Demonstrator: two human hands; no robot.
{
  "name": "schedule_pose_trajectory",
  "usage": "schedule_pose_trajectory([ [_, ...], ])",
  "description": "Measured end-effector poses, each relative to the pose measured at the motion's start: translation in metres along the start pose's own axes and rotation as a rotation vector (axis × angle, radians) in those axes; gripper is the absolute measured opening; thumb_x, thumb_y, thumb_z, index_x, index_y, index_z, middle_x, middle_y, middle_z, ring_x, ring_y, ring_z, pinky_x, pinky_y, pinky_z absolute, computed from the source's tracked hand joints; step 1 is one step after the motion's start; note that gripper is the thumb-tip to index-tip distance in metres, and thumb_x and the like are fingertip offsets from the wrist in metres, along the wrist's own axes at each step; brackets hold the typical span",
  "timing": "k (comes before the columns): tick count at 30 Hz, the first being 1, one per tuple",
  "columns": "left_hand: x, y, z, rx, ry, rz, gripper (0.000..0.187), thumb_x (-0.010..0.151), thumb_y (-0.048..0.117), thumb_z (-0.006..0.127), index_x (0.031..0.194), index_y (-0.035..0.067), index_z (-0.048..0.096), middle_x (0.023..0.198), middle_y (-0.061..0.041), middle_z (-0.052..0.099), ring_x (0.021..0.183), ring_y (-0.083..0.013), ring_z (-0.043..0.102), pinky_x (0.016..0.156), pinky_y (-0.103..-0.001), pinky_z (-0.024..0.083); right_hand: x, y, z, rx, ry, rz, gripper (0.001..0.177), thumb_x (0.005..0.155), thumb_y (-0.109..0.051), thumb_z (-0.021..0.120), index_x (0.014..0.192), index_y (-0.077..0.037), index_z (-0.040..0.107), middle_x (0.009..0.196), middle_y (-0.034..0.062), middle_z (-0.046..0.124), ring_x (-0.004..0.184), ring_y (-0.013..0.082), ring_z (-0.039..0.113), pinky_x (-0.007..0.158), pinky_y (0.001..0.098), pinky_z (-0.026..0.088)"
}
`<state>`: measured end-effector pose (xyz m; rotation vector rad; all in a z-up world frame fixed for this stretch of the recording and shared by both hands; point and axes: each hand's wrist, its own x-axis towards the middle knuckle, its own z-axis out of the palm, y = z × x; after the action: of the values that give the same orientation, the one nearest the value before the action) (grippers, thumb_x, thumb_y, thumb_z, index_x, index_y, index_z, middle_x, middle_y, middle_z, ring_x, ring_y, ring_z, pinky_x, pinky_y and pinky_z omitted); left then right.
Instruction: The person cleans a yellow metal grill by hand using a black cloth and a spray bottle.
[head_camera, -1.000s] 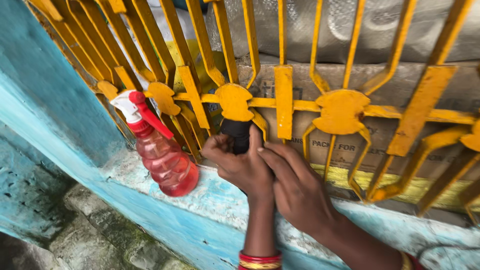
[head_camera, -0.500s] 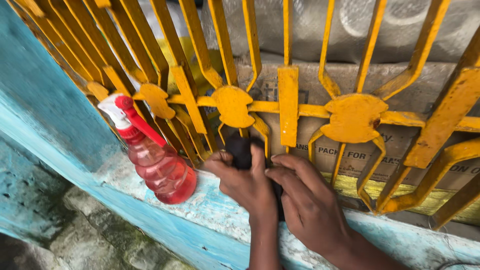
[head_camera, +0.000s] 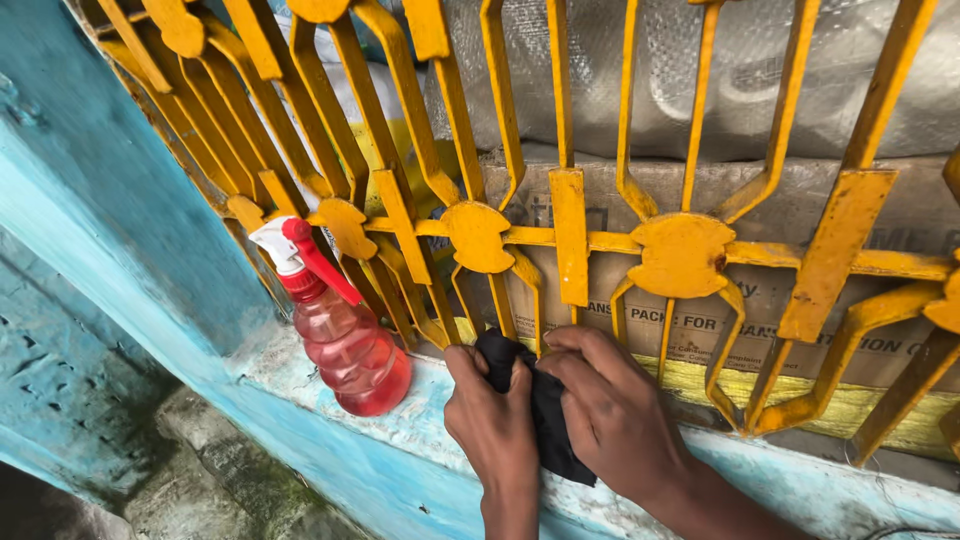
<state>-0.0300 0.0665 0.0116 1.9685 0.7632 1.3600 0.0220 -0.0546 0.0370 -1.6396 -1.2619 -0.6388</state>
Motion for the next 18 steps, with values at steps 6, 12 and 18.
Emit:
schedule_pose_trajectory([
  [6,-0.013,0.003,-0.004,-0.025,0.145,-0.161,0.037,0.077,0.013,0.082,0.088,0.003,0.048,0.069,-0.018,0.059,0.062,-0.0410,0.058,0.061,-0.043,0.052,0.005,0.000,0.005,-0.049,0.021,-0.019,0.033,0.073,0.005,0.060,0.105,0.000,0.068,0.116,0.0158,0.064,0.107,0.0347,0.066,0.091,0.0406,0.054],
  [12,0.018,0.004,-0.004,-0.105,0.443,0.160,0.034,0.090,0.017,0.081,0.094,0.002,0.051,0.085,-0.013,0.061,0.071,-0.0315,0.062,0.069,-0.039,0.054,0.010,-0.009,0.010,-0.061,0.027,0.016,0.031,0.075,0.005,0.060,0.104,-0.001,0.069,0.111,0.0144,0.063,0.102,0.0337,0.066,0.086,0.0418,0.054],
  [18,0.056,0.013,0.019,-0.090,0.571,0.411,0.042,0.087,0.008,0.085,0.116,-0.002,0.057,0.106,-0.016,0.064,0.093,-0.0343,0.067,0.082,-0.043,0.056,0.013,-0.011,0.011,-0.120,0.039,-0.021,0.031,0.073,0.006,0.060,0.102,0.000,0.069,0.107,0.0143,0.062,0.097,0.0336,0.064,0.082,0.0422,0.053],
])
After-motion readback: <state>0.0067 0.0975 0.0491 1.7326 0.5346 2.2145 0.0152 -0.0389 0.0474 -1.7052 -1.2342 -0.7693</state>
